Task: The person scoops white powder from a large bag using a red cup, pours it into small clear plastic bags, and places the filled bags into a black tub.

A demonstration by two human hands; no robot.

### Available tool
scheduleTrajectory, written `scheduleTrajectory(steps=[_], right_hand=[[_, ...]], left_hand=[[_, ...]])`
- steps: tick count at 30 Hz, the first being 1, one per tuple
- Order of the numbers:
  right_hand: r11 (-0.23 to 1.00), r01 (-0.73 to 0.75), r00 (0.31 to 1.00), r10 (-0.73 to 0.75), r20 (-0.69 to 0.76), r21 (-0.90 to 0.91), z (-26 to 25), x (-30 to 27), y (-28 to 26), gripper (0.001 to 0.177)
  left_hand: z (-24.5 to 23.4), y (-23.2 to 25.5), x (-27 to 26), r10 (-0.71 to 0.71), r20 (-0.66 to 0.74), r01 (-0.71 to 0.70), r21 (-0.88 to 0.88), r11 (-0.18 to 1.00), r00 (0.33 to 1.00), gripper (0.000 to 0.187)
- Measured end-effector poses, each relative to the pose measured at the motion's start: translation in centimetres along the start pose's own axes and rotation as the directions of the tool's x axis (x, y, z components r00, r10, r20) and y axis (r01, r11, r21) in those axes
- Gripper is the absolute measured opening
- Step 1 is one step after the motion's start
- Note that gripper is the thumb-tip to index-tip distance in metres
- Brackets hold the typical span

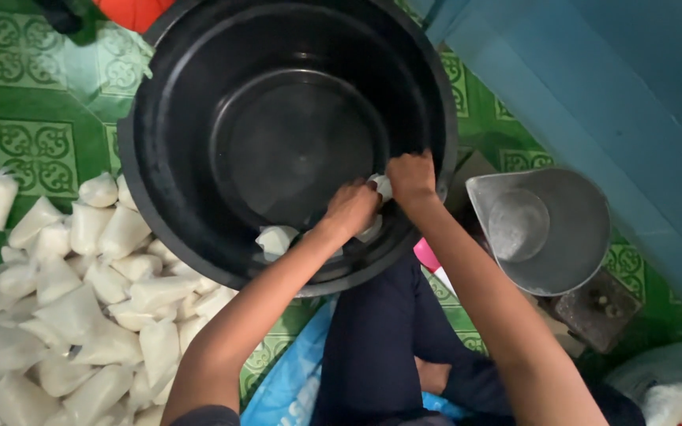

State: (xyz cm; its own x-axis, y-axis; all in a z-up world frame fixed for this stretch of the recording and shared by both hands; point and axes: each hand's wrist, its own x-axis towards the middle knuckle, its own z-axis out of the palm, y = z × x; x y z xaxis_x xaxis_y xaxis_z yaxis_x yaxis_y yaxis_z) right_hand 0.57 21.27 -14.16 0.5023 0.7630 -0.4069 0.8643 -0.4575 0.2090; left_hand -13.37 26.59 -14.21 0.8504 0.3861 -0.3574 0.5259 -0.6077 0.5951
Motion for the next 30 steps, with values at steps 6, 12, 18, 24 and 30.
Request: scheduleTrajectory(steps=[6,12,18,24,30], right_hand=[[1.000,-0.012,0.998,0.011,0.066,0.016,-2.5,-0.8,-0.2,0.027],[0.999,0.001,0.999,-0.003,0.038,0.041,-3.1,-1.4,-0.3,0.023],[0.998,0.011,1.000,-0.010,-0.013,0.056,-2.3,-1.2,0.3,0.022],[0.898,0.137,0.960,-0.017,-0.278,0.418,-13.2,-13.1,3.9,0.040],[0.405,0.161,0.928,0.247,-0.277,0.900,-11.0,-27.4,9.3,0.035]], left_hand=[[-1.8,2.5,-1.7,0.116,-0.091,-0.112,0.053,0.992,0.989,0.030],[-2.5,3.0,-1.9,0.210,-0.058,-0.193,0.215,0.957,0.976,0.023],[-3.1,3.3,-1.6,0.164,-0.032,-0.155,0.194,0.969,0.986,0.029],[-7.9,6.5,-6.0,0.200,-0.294,-0.140,0.213,0.967,0.935,0.037],[-7.7,14.6,-14.2,0.307,-0.519,-0.425,-0.123,0.897,0.798,0.024]])
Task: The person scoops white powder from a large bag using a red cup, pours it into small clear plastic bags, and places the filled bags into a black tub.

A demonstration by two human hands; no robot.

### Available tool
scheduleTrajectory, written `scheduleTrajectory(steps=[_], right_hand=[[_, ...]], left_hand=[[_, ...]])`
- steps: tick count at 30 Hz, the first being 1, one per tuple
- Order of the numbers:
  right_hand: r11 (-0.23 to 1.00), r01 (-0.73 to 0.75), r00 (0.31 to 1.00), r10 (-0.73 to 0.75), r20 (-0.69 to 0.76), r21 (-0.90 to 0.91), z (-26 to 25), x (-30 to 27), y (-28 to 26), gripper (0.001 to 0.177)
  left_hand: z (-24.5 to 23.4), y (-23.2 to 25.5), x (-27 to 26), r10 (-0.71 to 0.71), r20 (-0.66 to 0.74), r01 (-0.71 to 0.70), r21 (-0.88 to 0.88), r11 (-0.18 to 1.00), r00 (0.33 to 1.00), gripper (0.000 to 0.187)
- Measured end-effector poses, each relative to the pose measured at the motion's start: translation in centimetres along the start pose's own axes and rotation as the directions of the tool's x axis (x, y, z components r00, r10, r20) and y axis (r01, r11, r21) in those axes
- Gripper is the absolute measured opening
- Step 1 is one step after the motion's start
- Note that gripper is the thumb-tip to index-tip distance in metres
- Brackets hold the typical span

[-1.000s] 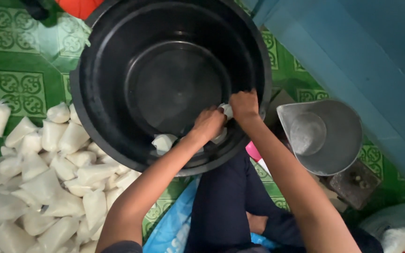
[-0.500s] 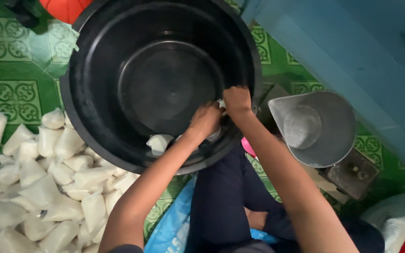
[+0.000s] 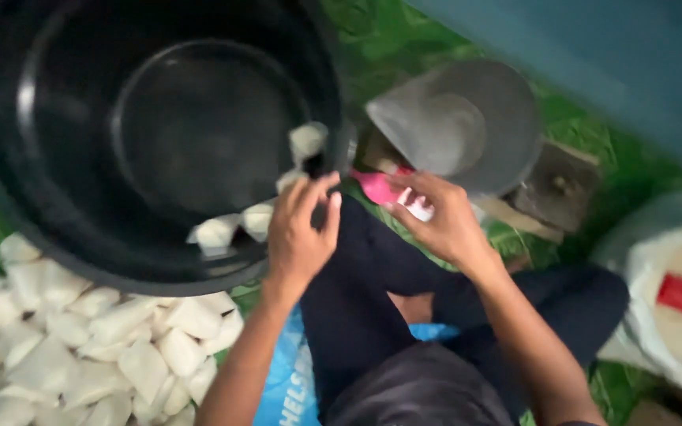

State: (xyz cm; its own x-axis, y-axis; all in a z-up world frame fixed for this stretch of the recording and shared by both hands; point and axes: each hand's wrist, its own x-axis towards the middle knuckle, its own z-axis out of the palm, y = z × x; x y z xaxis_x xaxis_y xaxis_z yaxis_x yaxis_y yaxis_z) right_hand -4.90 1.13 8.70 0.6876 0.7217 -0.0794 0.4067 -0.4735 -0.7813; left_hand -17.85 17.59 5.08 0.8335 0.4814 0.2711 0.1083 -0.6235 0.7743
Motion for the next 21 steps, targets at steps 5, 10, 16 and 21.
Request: scheduleTrajectory(steps=[5,10,16,21], right_hand=[[0.874,-0.430,0.890,0.452,-0.056,0.226,-1.0,-8.9,13.0,0.026],[0.760,-0.648,0.744,0.646,-0.171,0.051,5.7,-17.5,36.5,0.026],[0.773,-0.608,0.723,0.445,-0.529,-0.181,7.9,-18.5,47.4,0.039],[0.505,-0.862,0.497,0.830,-0.251,-0.037,5.2,-15.7,45.0,0.037]], left_hand=[[7.9,4.4,-8.1,0.016,0.204,0.029,-0.220,0.975,0.979,0.020],[14.6,7.0,-17.3,-0.003,0.558,0.132,-0.191,0.973,0.830,0.015],[15.5,10.3,-19.9,-0.086,0.740,0.207,-0.074,0.975,0.667,0.018],[16.8,10.9,-20.2,-0.051,0.687,0.091,-0.022,0.996,0.725,0.016]])
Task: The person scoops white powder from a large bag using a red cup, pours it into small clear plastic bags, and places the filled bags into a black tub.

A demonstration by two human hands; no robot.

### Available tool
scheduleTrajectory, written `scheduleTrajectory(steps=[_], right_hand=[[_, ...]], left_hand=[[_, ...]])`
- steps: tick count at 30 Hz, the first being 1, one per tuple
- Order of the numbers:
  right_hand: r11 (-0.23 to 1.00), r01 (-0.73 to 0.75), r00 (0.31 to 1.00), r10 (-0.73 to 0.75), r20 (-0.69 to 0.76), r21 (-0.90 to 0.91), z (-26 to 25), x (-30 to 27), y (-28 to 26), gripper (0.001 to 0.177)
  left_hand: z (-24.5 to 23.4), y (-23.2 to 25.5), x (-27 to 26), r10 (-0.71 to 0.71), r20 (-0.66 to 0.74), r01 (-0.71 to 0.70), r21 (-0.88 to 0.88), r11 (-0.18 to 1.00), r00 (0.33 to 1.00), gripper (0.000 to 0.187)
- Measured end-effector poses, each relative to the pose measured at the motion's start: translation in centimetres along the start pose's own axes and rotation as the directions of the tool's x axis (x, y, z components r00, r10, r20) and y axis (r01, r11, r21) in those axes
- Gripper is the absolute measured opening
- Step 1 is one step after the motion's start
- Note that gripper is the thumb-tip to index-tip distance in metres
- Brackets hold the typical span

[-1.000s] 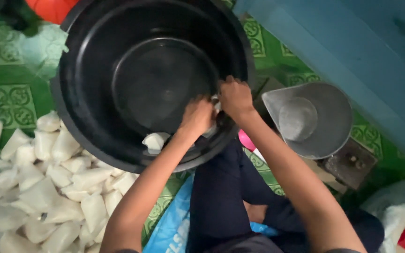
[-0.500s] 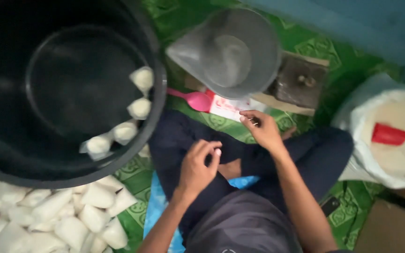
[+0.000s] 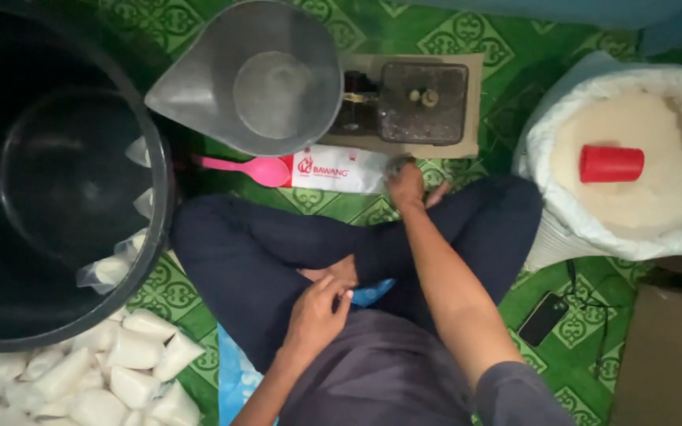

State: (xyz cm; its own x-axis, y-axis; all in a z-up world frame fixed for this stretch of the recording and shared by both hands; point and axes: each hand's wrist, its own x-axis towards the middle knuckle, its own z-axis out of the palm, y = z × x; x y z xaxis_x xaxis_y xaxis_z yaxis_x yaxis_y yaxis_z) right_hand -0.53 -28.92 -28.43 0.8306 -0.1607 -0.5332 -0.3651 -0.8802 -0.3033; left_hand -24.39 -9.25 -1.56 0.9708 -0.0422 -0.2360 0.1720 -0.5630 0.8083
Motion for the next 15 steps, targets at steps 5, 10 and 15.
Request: scheduleTrajectory(steps=[5,10,15], right_hand=[[0.995,0.037,0.989,-0.049,-0.136,-0.093,-5.0,-2.1,0.1,0.023],[0.858,0.373,0.741,-0.504,-0.443,-0.353,-8.6,-11.4,3.0,0.035],[0.669,0.500,0.782,-0.621,0.045,0.551,-22.9,-25.0,-0.5,0.022]], left_hand=[[0.3,2.0,2.4,-0.026,-0.050,0.030,0.080,0.996,0.998,0.017],[-0.5,5.5,6.0,0.165,-0.137,-0.148,0.126,0.981,0.977,0.041],[-0.6,6.0,10.1,0.285,0.222,-0.321,0.150,0.935,0.933,0.078]])
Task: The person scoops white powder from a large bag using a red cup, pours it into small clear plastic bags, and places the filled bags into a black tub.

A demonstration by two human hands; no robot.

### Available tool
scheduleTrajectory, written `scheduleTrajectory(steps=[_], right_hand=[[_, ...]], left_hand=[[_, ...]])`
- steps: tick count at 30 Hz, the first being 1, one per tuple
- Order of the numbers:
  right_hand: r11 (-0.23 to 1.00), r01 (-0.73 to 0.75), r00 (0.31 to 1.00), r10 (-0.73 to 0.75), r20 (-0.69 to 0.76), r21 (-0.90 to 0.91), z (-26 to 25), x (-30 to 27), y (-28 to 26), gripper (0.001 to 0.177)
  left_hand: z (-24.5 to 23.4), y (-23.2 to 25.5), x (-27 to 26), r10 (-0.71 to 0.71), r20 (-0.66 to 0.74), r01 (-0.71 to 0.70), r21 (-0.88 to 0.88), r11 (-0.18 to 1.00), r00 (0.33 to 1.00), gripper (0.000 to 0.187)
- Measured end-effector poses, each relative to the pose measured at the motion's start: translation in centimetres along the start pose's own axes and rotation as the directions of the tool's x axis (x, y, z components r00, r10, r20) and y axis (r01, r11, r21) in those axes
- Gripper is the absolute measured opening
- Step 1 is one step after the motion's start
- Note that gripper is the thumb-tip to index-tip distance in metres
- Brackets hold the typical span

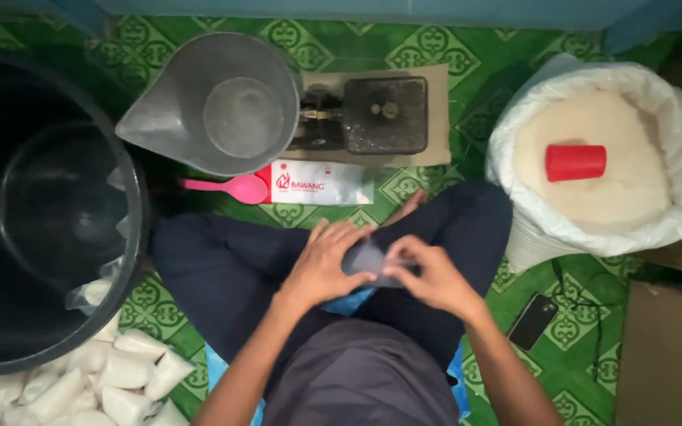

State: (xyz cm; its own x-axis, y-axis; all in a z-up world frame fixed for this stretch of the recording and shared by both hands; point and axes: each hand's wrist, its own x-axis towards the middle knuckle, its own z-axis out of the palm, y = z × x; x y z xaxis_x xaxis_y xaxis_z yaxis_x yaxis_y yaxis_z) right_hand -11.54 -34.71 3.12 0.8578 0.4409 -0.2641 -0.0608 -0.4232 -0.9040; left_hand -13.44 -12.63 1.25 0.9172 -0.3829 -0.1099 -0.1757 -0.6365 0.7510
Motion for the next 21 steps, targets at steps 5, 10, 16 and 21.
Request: scheduleTrajectory(steps=[5,10,16,21], right_hand=[[0.964,-0.110,0.849,0.218,-0.481,0.244,-3.1,-0.7,5.0,0.030],[0.953,-0.106,0.742,0.265,-0.615,0.282,-1.8,-0.4,8.6,0.036],[0.989,-0.002,0.810,-0.087,-0.580,-0.151,-0.1,-2.4,2.6,0.031],[0.998,0.032,0.863,-0.054,-0.502,-0.054,-0.7,-2.8,3.0,0.034]], left_hand=[[-0.1,1.9,1.8,-0.231,0.124,0.258,-0.613,0.747,0.965,0.029],[6.2,0.2,2.8,-0.458,0.087,0.270,-0.897,0.351,0.885,0.039],[6.0,3.0,4.9,-0.614,-0.073,0.304,-0.820,0.486,0.786,0.033],[3.7,8.1,6.2,-0.553,-0.015,0.325,-0.796,0.510,0.833,0.033]])
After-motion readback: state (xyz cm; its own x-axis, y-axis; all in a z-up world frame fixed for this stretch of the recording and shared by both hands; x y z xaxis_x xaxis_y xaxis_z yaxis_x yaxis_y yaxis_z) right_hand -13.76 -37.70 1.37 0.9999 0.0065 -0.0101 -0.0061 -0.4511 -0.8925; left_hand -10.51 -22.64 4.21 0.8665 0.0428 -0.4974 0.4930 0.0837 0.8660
